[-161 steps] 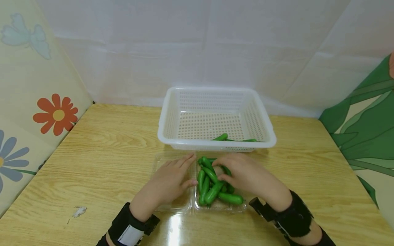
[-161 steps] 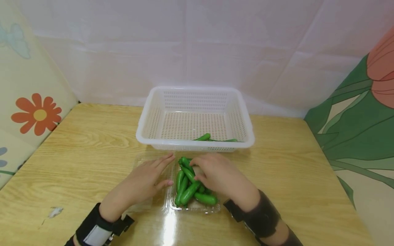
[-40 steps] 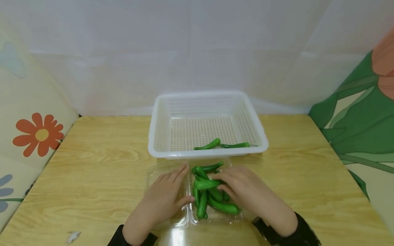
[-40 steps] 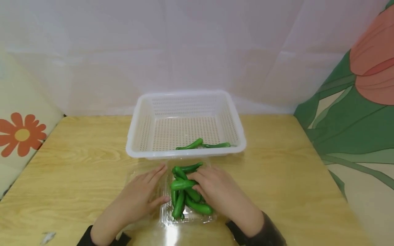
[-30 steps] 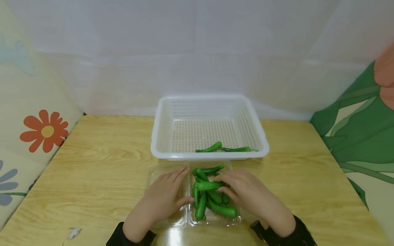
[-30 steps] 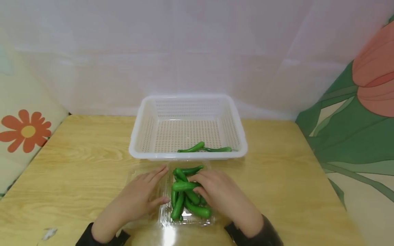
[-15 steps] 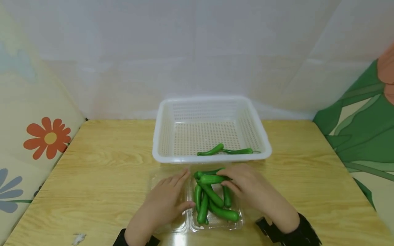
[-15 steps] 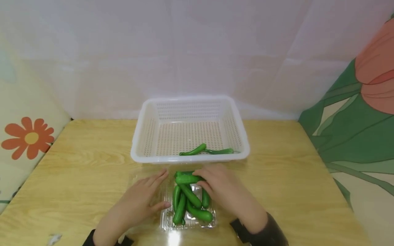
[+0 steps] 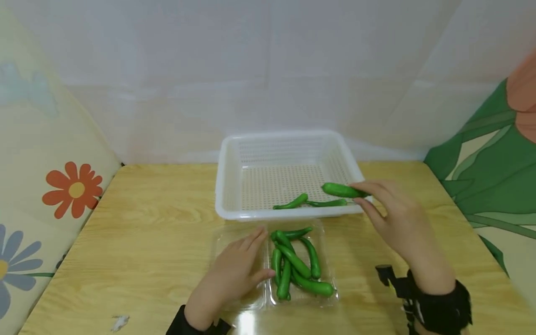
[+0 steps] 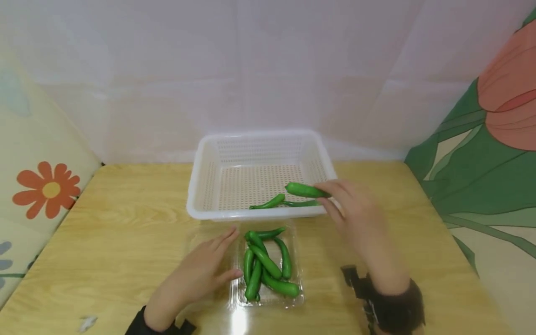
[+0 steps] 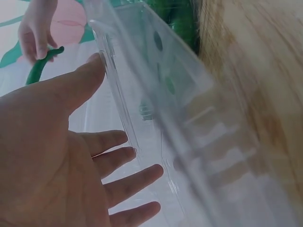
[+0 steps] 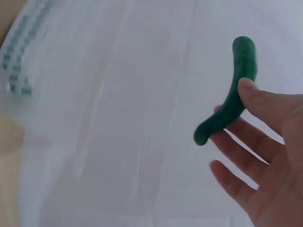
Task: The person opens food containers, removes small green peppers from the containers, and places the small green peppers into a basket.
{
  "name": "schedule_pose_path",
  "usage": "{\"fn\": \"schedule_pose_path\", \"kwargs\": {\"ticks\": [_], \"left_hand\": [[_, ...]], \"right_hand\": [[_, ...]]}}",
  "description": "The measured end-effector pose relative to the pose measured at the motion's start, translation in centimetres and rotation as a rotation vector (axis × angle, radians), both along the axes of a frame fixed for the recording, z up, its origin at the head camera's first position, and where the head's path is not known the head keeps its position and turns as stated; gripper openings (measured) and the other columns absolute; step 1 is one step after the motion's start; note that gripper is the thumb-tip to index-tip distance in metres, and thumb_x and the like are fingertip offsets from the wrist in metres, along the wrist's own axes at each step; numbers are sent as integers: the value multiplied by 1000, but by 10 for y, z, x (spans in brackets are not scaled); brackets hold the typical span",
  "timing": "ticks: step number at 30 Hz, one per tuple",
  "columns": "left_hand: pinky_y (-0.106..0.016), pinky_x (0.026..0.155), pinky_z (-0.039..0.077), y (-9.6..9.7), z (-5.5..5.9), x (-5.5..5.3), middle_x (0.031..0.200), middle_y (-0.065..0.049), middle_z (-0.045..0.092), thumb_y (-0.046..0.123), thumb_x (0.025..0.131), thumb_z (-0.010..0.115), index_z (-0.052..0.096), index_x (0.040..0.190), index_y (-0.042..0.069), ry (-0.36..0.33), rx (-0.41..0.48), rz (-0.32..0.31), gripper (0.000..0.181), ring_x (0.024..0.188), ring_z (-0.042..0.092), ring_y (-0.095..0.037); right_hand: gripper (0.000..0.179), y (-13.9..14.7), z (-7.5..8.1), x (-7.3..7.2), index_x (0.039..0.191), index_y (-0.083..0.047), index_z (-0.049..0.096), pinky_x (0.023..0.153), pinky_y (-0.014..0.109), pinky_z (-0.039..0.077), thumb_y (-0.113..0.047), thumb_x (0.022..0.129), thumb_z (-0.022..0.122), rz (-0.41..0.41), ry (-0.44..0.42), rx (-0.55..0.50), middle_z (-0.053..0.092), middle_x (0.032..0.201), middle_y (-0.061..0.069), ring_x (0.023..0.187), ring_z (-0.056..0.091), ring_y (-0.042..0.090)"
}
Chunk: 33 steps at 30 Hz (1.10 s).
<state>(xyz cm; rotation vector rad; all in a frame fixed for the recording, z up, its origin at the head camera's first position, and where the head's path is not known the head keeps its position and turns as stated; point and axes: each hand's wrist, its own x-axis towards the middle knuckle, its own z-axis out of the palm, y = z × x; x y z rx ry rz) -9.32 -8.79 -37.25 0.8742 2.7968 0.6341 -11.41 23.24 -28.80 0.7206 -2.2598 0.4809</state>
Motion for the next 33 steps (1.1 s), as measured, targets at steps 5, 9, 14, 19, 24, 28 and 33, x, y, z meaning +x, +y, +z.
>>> {"fn": "schedule_pose_path", "kwargs": {"ticks": [5, 9, 14, 19, 24, 28, 33], "left_hand": [[-53, 113, 34, 2, -1, -1, 161, -10, 27, 54, 91, 63, 29, 156, 7, 0, 12, -2, 87, 139, 39, -33], [-51, 114, 33, 1, -1, -2, 161, -9, 27, 56, 89, 64, 30, 156, 8, -9, 19, 8, 89, 140, 38, -30], [-50, 114, 33, -5, -3, -2, 161, -4, 29, 57, 88, 65, 32, 155, 11, -28, 24, 24, 88, 140, 38, -28], [-49, 114, 33, -4, -6, -1, 161, -2, 27, 57, 90, 63, 31, 156, 14, -12, 29, 1, 86, 141, 38, -24], [-47, 114, 33, 1, -7, 6, 162, -2, 27, 57, 91, 61, 30, 156, 12, 21, 13, 0, 85, 141, 38, -24], [-48, 113, 36, 3, -6, 6, 161, -5, 29, 58, 92, 60, 31, 156, 10, 59, -4, -4, 85, 138, 41, -26], [-50, 112, 36, 0, -2, 0, 159, -7, 32, 58, 91, 61, 32, 155, 10, 69, -45, 0, 85, 136, 43, -30]], "right_hand": [[56, 20, 2, -11, 109, 4, 70, 74, 43, 49, -45, 104, 43, -92, 44, 19, 67, 99, 20, 88, 62, 38], [59, 28, -2, -20, 108, 3, 70, 74, 47, 49, -47, 103, 41, -120, 39, 35, 67, 99, 20, 88, 61, 38], [61, 30, -17, -28, 105, 2, 71, 71, 49, 51, -49, 104, 39, -112, 11, 79, 67, 96, 19, 85, 62, 37], [34, 30, -34, -36, 108, 2, 70, 77, 51, 51, -29, 99, 62, -128, -93, 118, 66, 99, 18, 90, 61, 38], [32, 25, -48, -39, 110, 2, 70, 76, 50, 52, -2, 80, 80, -99, -163, 173, 66, 100, 17, 90, 61, 36], [33, 18, -51, -42, 109, 1, 70, 71, 47, 53, 3, 78, 80, -95, -190, 151, 67, 99, 16, 86, 62, 33], [30, 9, -49, -46, 111, 1, 69, 75, 49, 52, 1, 82, 77, -143, -246, 149, 67, 102, 16, 89, 62, 34]]}}
